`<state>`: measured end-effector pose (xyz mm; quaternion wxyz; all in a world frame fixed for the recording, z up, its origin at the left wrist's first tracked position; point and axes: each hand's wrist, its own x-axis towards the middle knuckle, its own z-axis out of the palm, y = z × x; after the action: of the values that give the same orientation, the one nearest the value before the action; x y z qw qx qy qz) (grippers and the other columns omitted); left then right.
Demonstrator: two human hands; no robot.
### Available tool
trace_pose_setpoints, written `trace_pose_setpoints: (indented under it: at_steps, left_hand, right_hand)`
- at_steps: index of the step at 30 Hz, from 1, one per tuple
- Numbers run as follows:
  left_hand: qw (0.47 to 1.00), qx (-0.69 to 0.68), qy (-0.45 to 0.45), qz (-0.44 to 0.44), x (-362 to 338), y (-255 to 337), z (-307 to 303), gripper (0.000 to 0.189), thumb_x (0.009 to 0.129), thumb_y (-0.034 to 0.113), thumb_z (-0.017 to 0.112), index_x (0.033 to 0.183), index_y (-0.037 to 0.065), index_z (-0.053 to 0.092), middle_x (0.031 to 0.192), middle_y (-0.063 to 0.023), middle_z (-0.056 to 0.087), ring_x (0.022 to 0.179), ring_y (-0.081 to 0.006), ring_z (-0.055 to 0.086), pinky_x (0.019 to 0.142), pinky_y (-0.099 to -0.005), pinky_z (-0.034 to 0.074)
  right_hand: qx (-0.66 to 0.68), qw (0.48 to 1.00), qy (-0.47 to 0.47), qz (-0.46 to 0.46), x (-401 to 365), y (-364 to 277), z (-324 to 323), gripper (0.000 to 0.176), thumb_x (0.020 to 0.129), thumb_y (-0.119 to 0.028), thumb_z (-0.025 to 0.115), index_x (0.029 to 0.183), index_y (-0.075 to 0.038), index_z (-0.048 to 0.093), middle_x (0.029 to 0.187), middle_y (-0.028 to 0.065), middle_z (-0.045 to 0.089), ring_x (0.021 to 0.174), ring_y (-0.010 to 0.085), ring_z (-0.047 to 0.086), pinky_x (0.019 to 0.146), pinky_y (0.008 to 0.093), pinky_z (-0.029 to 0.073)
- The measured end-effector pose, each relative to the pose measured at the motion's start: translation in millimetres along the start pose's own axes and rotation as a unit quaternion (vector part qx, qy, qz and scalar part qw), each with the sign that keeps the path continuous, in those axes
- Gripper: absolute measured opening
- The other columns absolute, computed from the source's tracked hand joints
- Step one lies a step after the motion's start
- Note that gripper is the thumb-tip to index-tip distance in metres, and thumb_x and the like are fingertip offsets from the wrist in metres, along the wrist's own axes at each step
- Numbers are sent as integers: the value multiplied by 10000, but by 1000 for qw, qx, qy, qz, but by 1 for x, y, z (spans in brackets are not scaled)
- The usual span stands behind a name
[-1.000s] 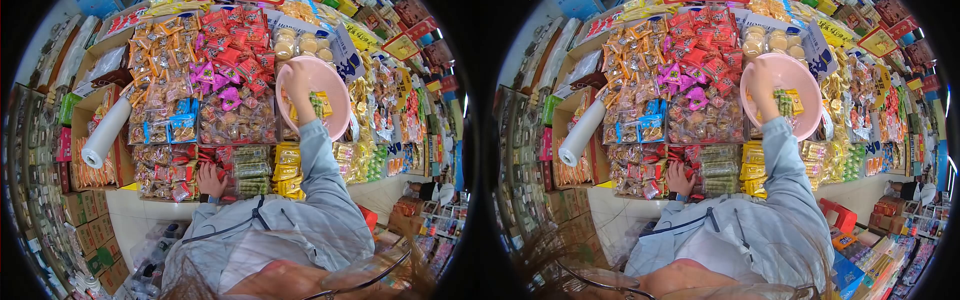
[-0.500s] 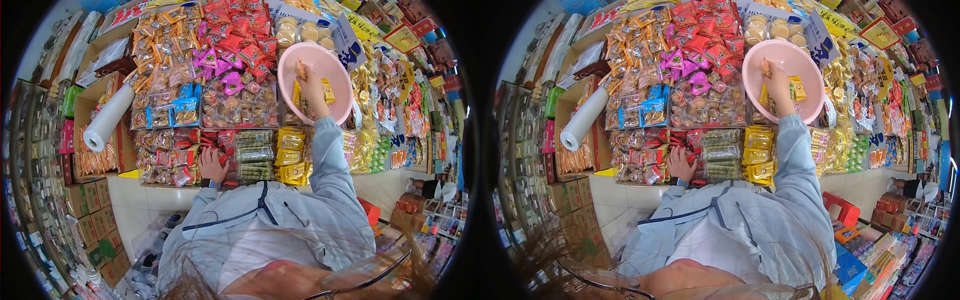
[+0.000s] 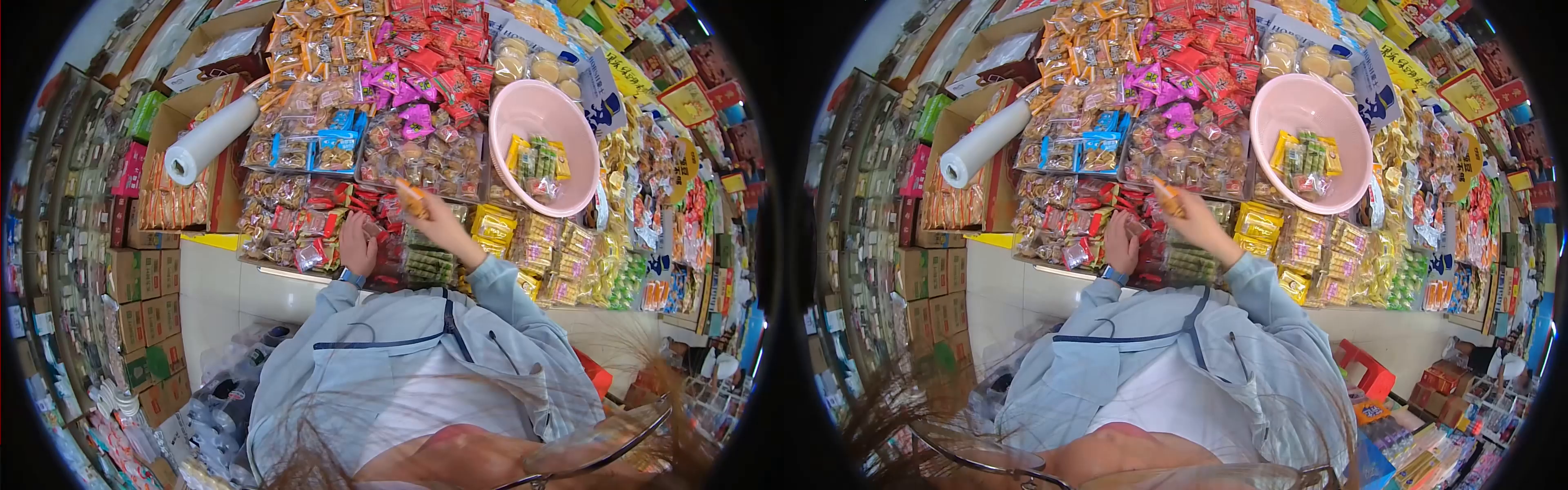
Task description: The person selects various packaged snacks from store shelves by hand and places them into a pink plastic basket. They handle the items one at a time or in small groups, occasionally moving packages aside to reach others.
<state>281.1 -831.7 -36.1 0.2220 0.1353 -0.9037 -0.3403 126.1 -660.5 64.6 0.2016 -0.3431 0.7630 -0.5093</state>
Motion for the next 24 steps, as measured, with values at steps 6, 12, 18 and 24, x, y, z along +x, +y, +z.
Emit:
trace_pose_setpoints:
  at_steps: [6,12,18,24]
  left_hand:
    - [932,-341,-44,-111,-4,38,-11,579,930,225,567,1424,-6,372,1413,-204,445,1318,-315,422,1102,-401,327]
    - [835,-481,-26,-268,0,36,16,511,933,76,588,1407,0,413,1357,-110,507,1224,-192,502,1040,-320,406]
    - [856,-458,32,-237,43,12,6,464,916,55,609,1363,7,492,1273,-79,567,1168,-157,529,1003,-299,423]
    - [895,-415,66,-149,200,8,-50,480,888,72,658,1343,2,523,1187,-44,602,1072,-123,554,960,-281,442]
  right_hand:
    - [-267,958,-78,-73,-18,-15,53,872,691,-242,743,1451,-73,351,1219,206,449,1145,405,425,987,474,393]
    - [-325,934,-130,-74,-27,-19,44,919,724,-348,745,1470,-24,317,1249,213,439,1181,396,423,998,481,367]
    - [-257,962,-18,-93,-19,-8,14,706,803,-248,714,1415,-55,420,1279,192,475,1191,377,437,1020,459,370]
    - [-212,959,150,-110,-24,6,-27,497,802,-39,678,1283,-43,554,1222,178,531,1154,373,489,1012,437,394]
